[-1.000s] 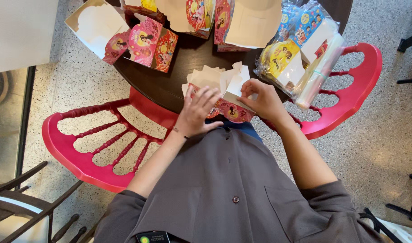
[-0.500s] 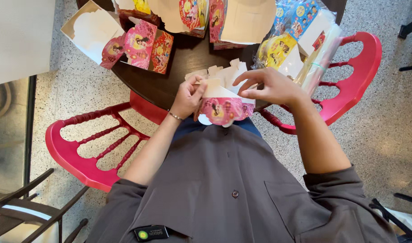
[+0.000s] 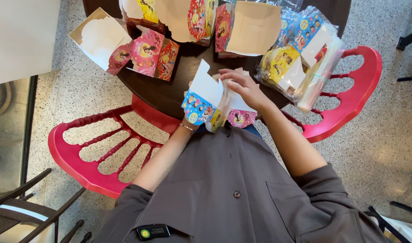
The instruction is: The person assembles small flat-packed paper boxes by folding and tucking flaps to form a three-dimensional container. The person handles multiple boxes one at a time, folding each into shape and placing them on the table.
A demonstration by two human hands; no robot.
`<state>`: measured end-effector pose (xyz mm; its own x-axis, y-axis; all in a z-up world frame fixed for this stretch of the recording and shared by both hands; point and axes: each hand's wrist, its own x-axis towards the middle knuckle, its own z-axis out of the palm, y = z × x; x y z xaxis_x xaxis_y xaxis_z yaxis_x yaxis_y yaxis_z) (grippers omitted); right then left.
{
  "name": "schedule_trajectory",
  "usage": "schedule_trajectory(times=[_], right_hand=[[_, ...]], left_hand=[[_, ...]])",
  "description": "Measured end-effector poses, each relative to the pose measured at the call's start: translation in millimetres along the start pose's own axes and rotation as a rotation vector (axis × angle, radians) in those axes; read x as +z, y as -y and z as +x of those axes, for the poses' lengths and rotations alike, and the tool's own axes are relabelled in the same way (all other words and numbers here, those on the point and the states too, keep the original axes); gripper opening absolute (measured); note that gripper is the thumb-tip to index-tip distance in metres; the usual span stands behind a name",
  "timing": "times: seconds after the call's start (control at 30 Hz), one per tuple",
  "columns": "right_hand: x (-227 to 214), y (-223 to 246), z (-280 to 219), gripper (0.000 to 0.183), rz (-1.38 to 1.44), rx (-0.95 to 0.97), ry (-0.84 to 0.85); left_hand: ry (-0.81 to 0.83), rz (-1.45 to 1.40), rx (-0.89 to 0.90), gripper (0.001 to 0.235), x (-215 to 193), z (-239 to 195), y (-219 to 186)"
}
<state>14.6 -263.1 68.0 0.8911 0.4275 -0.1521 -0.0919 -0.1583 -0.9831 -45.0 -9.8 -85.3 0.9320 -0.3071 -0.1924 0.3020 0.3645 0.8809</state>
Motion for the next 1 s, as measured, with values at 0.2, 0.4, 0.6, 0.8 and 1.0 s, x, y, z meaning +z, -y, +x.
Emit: schedule_trajectory(times=[0.2, 0.4, 0.6, 0.8, 1.0], right_hand=[[8.4, -29.8, -10.0, 0.024, 0.379, 0.247, 0.006], [17.0, -23.0, -30.6, 0.046, 0.294, 0.445, 0.148], [44.6, -26.0, -39.8, 0.048, -0.097, 0.544, 0.015], [53.7, -20.8, -38.3, 0.046, 0.079, 0.422, -0.023], [37.0, -10.7, -36.5, 0.047, 0.164, 0.363, -0.230]], left_hand=[[-0.146, -0.155, -0.028, 0.053, -9.3, -21.2, -27.2], [-0.223, 0.041, 0.014, 0.065, -10.2, -45.4, -61.8], [-0.266, 0.404, -0.083, 0.080, -20.9, -51.6, -103.1], [-0.200, 0.430, 0.069, 0.116, -10.0, -55.3, -110.7], [-0.193, 0.242, -0.117, 0.103, -15.1, -53.8, -105.7]])
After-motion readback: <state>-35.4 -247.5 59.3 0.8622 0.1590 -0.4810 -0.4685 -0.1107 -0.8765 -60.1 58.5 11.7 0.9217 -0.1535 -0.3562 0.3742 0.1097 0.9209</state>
